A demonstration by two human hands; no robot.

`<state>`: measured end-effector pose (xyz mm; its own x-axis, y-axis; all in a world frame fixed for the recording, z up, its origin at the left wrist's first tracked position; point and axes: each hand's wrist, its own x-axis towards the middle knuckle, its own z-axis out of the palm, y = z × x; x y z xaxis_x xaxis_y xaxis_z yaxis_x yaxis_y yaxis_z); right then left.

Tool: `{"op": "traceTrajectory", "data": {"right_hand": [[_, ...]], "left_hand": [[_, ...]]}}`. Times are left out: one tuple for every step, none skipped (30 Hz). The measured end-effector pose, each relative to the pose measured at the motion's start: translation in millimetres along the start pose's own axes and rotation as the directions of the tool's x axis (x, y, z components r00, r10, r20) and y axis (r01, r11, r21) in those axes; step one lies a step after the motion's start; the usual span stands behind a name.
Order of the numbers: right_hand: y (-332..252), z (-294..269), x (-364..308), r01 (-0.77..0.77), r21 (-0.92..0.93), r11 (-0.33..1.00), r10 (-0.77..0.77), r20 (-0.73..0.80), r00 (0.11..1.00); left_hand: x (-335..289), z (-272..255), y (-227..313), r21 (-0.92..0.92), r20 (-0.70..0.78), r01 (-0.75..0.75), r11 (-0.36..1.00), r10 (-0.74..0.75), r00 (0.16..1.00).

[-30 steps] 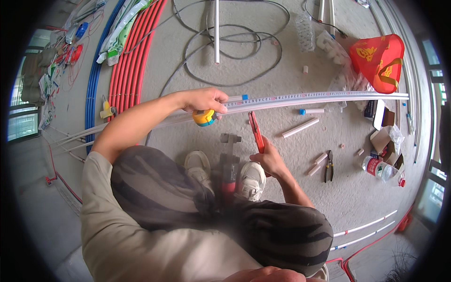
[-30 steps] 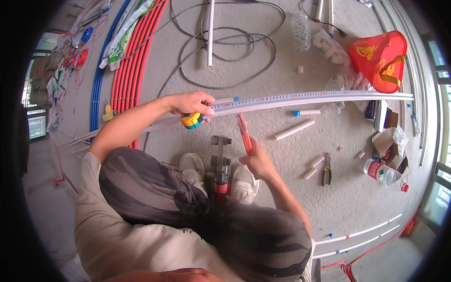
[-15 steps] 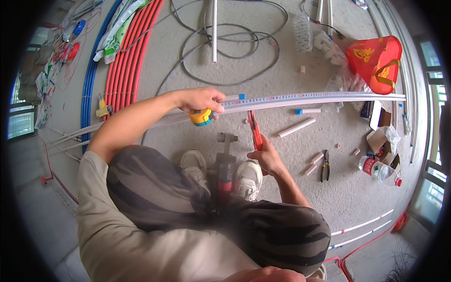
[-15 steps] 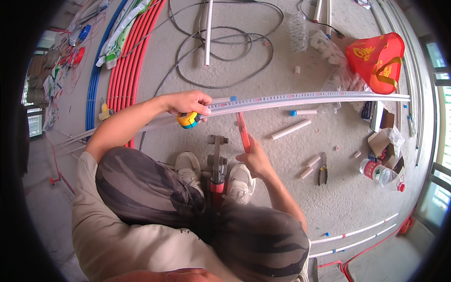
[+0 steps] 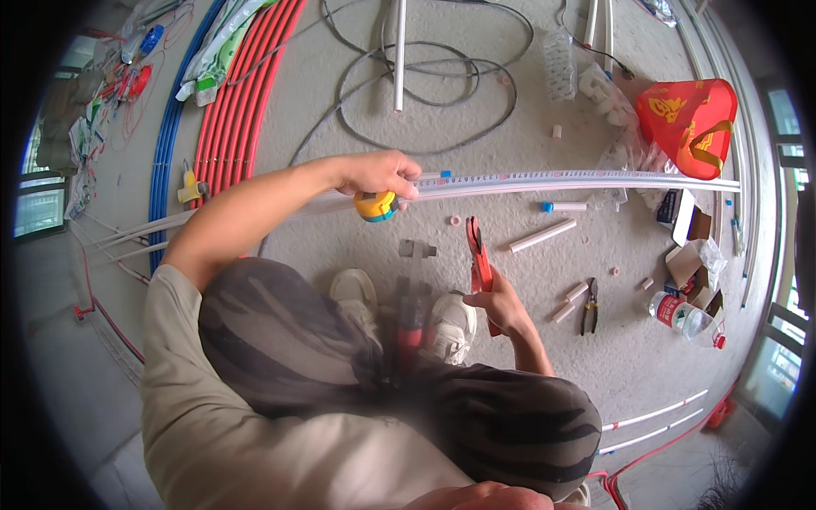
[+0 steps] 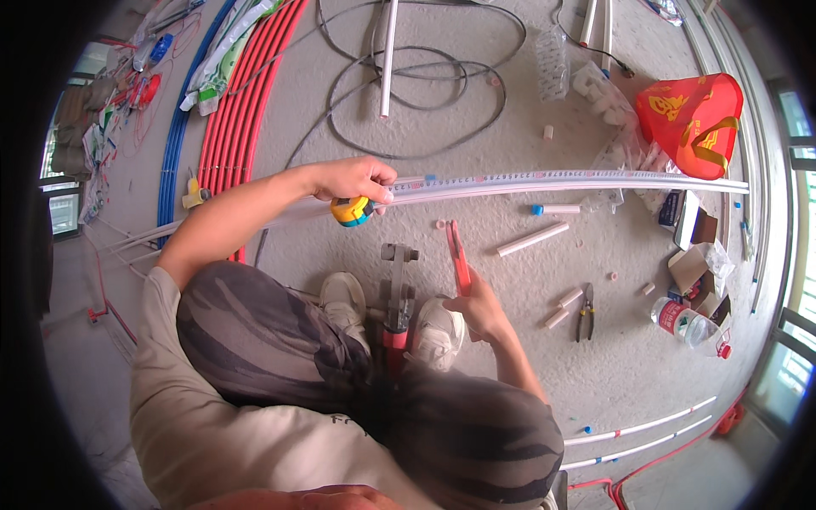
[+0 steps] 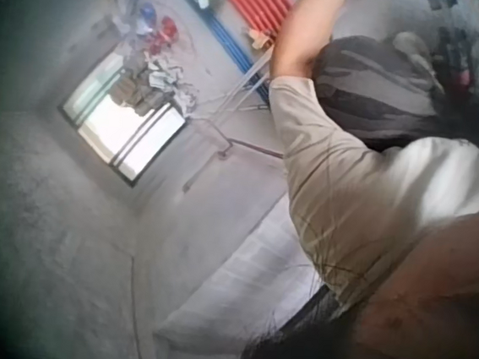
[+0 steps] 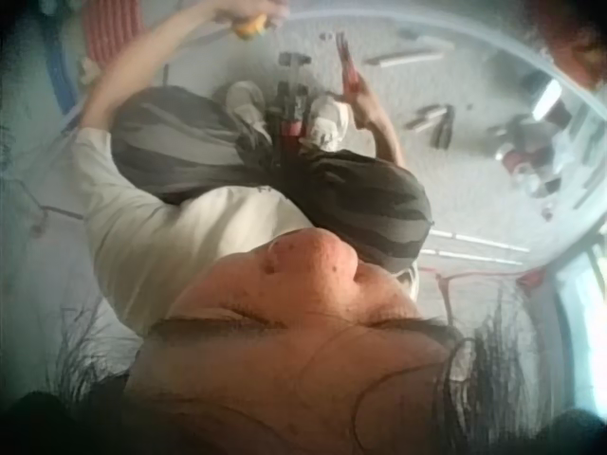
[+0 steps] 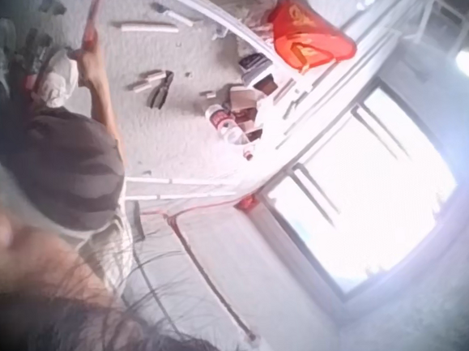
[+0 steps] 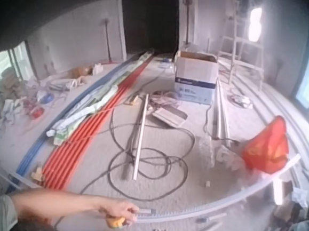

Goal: The person measures and cuts white plastic pipes using a tape measure and pipe cutter. They then connect the cut pipe segments with white plastic connectors.

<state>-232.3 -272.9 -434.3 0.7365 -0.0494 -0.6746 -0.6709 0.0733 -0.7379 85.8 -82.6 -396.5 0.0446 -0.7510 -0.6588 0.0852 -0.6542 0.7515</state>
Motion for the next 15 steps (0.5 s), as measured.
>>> {"op": "traceTrajectory", "data": {"right_hand": [[-3.9, 2.7, 1.2, 0.025, -0.026, 0.999, -0.025, 0.0, 1.0], [-6.7, 5.8, 3.3, 0.05, -0.052, 0.997, -0.05, 0.0, 0.999], [-9.7, 10.0, 6.5, 0.044, -0.084, 0.996, -0.045, -0.01, 0.999], [-12.8, 14.6, 10.0, 0.038, -0.115, 0.993, -0.041, -0.021, 0.999], [-16.0, 18.5, 13.6, 0.032, -0.145, 0.989, -0.037, -0.032, 0.999], [-26.7, 22.5, 16.0, 0.02, -0.132, 0.991, -0.023, -0.019, 1.0], [-41.4, 24.5, 14.6, 0.005, -0.12, 0.993, -0.007, -0.01, 1.0], [-49.7, 25.8, 14.2, -0.01, -0.109, 0.994, 0.01, -0.002, 1.0], [-46.5, 26.3, 17.7, 0.024, -0.114, 0.993, -0.027, -0.023, 0.999], [-39.4, 27.1, 23.5, 0.057, -0.12, 0.991, -0.063, -0.043, 0.997], [-36.1, 27.3, 27.0, 0.09, -0.127, 0.988, -0.099, -0.063, 0.993], [-37.4, 27.8, 27.8, 0.084, -0.112, 0.99, -0.09, -0.051, 0.995], [-40.2, 28.1, 28.4, 0.077, -0.097, 0.992, -0.081, -0.039, 0.996], [-44.2, 28.7, 29.0, 0.067, -0.091, 0.994, -0.069, -0.028, 0.997], [-47.9, 29.3, 29.9, 0.057, -0.084, 0.995, -0.058, -0.017, 0.998]], "left_hand": [[3.6, 0.6, -0.5, -0.007, 0.003, -0.01, 1.0, 0.01, 1.0], [7.7, 1.3, -1.2, -0.013, 0.006, -0.019, 1.0, 0.02, 1.0], [10.6, 1.2, 0.7, -0.014, 0.009, -0.03, 0.999, 0.03, 1.0], [13.4, 2.4, 2.5, -0.018, 0.016, -0.034, 0.999, 0.035, 0.999], [16.4, 4.1, 4.3, -0.021, 0.023, -0.039, 0.999, 0.039, 0.999], [15.7, 4.6, 6.5, -0.025, 0.022, -0.039, 0.999, 0.04, 0.999], [16.2, 6.0, 9.4, -0.021, 0.016, -0.038, 0.999, 0.039, 0.999], [16.0, 7.3, 12.8, -0.018, 0.011, -0.037, 0.999, 0.037, 0.999], [16.6, 8.8, 15.3, -0.017, 0.006, -0.039, 0.999, 0.039, 0.999], [17.9, 9.3, 17.3, -0.019, 0.003, -0.033, 0.999, 0.033, 0.999], [19.3, 8.9, 19.0, -0.02, 0.001, -0.028, 0.999, 0.028, 1.0], [19.7, 8.7, 18.5, -0.024, -0.002, -0.019, 1.0, 0.019, 1.0], [20.2, 8.5, 16.4, -0.027, -0.003, -0.026, 0.999, 0.026, 1.0], [21.3, 8.3, 13.3, -0.031, -0.004, -0.034, 0.999, 0.034, 0.999], [22.0, 8.4, 10.8, -0.034, -0.004, -0.04, 0.999, 0.04, 0.999]]}}
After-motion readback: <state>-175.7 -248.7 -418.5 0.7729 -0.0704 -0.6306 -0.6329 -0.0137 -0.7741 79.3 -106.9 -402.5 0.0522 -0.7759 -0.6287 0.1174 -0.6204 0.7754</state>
